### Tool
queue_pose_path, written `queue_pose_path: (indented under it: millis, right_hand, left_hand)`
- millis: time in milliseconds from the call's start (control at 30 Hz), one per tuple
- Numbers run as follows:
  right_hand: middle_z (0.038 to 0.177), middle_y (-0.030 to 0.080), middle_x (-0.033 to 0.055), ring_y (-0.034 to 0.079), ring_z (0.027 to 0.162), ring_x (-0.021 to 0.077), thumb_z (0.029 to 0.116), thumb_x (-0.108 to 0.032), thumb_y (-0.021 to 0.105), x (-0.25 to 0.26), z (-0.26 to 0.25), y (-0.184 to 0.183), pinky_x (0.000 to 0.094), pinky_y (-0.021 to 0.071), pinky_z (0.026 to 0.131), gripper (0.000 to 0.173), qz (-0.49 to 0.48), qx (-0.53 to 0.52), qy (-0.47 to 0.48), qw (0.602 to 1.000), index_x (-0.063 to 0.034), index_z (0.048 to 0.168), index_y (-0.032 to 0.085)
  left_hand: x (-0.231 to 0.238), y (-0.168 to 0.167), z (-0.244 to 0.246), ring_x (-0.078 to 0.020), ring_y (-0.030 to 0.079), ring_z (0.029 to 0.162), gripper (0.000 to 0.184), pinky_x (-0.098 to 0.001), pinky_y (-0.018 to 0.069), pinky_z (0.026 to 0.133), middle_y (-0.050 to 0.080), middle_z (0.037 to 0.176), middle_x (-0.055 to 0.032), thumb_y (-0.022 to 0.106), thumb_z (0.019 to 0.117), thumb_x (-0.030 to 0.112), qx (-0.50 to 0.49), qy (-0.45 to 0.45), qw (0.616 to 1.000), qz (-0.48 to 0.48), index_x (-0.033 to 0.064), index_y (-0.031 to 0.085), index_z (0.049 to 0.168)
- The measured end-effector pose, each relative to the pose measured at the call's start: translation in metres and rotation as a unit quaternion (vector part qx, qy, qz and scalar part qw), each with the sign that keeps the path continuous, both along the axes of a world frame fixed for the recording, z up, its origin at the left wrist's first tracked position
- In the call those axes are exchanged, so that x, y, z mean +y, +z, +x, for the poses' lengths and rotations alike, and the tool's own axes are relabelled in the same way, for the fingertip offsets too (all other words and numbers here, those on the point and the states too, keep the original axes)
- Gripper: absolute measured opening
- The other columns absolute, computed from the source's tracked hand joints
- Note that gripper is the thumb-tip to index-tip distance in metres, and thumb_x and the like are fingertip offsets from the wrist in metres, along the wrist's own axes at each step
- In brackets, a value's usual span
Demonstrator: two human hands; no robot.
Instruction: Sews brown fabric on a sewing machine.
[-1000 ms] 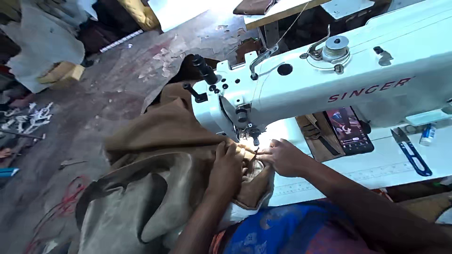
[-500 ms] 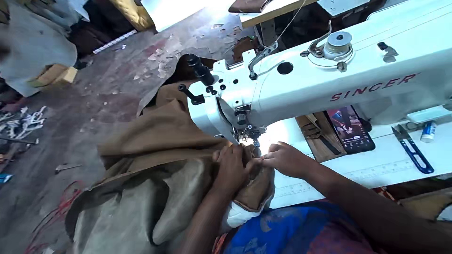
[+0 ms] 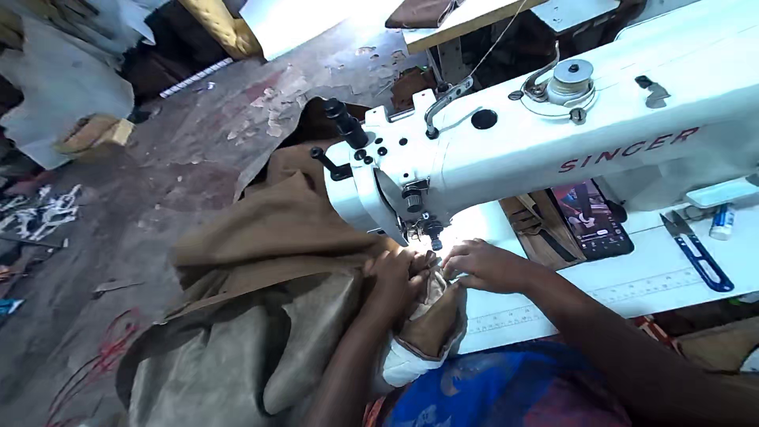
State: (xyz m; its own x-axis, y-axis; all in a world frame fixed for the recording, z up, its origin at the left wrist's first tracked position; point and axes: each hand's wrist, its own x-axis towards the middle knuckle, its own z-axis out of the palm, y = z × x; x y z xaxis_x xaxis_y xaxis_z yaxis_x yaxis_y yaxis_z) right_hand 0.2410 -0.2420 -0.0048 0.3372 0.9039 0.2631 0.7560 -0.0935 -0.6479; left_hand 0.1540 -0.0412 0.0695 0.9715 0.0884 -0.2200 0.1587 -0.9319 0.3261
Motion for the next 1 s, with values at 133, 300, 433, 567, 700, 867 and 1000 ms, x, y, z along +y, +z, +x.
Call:
queue_pose_path:
  millis: [133, 300, 433, 567, 700, 867, 1000]
  right_hand:
    - [0.113, 0.069, 0.0107, 0.064, 0.111, 0.0312, 0.0892, -0.012, 0.076, 0.002, -0.003, 0.002, 0.0547, 0.0501, 0.095, 0.03, -0.023, -0.014, -0.019, 0.999, -0.009, 0.118, 0.069]
    - [0.109, 0.071, 0.0078, 0.067, 0.107, 0.028, 0.0901, -0.008, 0.072, 0.006, -0.007, -0.004, 0.0523, 0.053, 0.092, 0.016, -0.001, -0.049, -0.041, 0.998, -0.0113, 0.105, 0.076]
    - [0.119, 0.071, 0.0057, 0.065, 0.112, 0.0265, 0.0844, -0.013, 0.079, 0.004, -0.005, -0.002, 0.0529, 0.0512, 0.092, 0.025, -0.011, -0.041, -0.014, 0.999, -0.0136, 0.109, 0.077]
    - [0.114, 0.073, 0.0021, 0.066, 0.107, 0.0236, 0.0873, -0.005, 0.07, 0.007, -0.01, -0.005, 0.049, 0.0516, 0.089, 0.022, 0.014, -0.073, -0.023, 0.997, -0.0144, 0.105, 0.078]
    - [0.111, 0.075, 0.0033, 0.068, 0.106, 0.0252, 0.0881, 0.0, 0.068, 0.011, -0.014, -0.003, 0.0493, 0.0527, 0.09, 0.021, 0.009, -0.074, -0.031, 0.997, -0.0108, 0.104, 0.077]
    - [0.109, 0.074, 0.0092, 0.068, 0.11, 0.0274, 0.0896, 0.007, 0.062, 0.012, -0.015, 0.004, 0.0478, 0.0529, 0.099, 0.026, 0.031, -0.022, -0.039, 0.999, -0.0058, 0.109, 0.074]
    - [0.105, 0.073, 0.013, 0.068, 0.107, 0.0289, 0.0896, 0.011, 0.061, 0.016, -0.014, 0.008, 0.0458, 0.054, 0.098, 0.028, 0.025, 0.012, -0.04, 0.999, -0.0032, 0.111, 0.072]
  left_hand:
    - [0.0, -0.002, 0.0, -0.0408, 0.062, 0.111, 0.031, -0.0582, 0.0443, 0.103, 0.068, 0.111, -0.0222, 0.076, 0.0921, 0.016, -0.009, -0.001, 1.0, 0.01, -0.0043, 0.069, 0.115]
    - [-0.004, 0.001, -0.001, -0.0423, 0.062, 0.112, 0.031, -0.0622, 0.041, 0.104, 0.069, 0.111, -0.0228, 0.076, 0.0921, 0.017, -0.006, 0.007, 1.0, 0.019, -0.004, 0.07, 0.114]
    - [-0.002, -0.002, -0.001, -0.0429, 0.062, 0.111, 0.031, -0.0624, 0.0422, 0.103, 0.069, 0.109, -0.0233, 0.077, 0.0913, 0.017, -0.017, 0.006, 1.0, 0.016, -0.0037, 0.07, 0.113]
    - [0.0, -0.006, -0.002, -0.0428, 0.064, 0.106, 0.028, -0.0612, 0.045, 0.099, 0.07, 0.103, -0.0233, 0.079, 0.0898, 0.015, -0.041, -0.002, 0.999, 0.004, -0.0049, 0.072, 0.108]
    - [0.003, -0.008, -0.001, -0.0412, 0.064, 0.107, 0.027, -0.0617, 0.0442, 0.1, 0.07, 0.104, -0.0212, 0.078, 0.0903, 0.016, -0.036, 0.004, 0.999, 0.004, -0.0027, 0.073, 0.109]
    - [0.005, -0.011, -0.001, -0.0391, 0.065, 0.102, 0.022, -0.0624, 0.0447, 0.099, 0.071, 0.098, -0.0192, 0.078, 0.0897, 0.014, -0.047, 0.003, 0.999, 0.009, -0.0011, 0.075, 0.105]
    - [0.004, -0.009, 0.0, -0.039, 0.065, 0.099, 0.019, -0.0611, 0.0455, 0.096, 0.07, 0.094, -0.019, 0.079, 0.0887, 0.014, -0.043, 0.006, 0.999, 0.016, -0.0018, 0.075, 0.099]
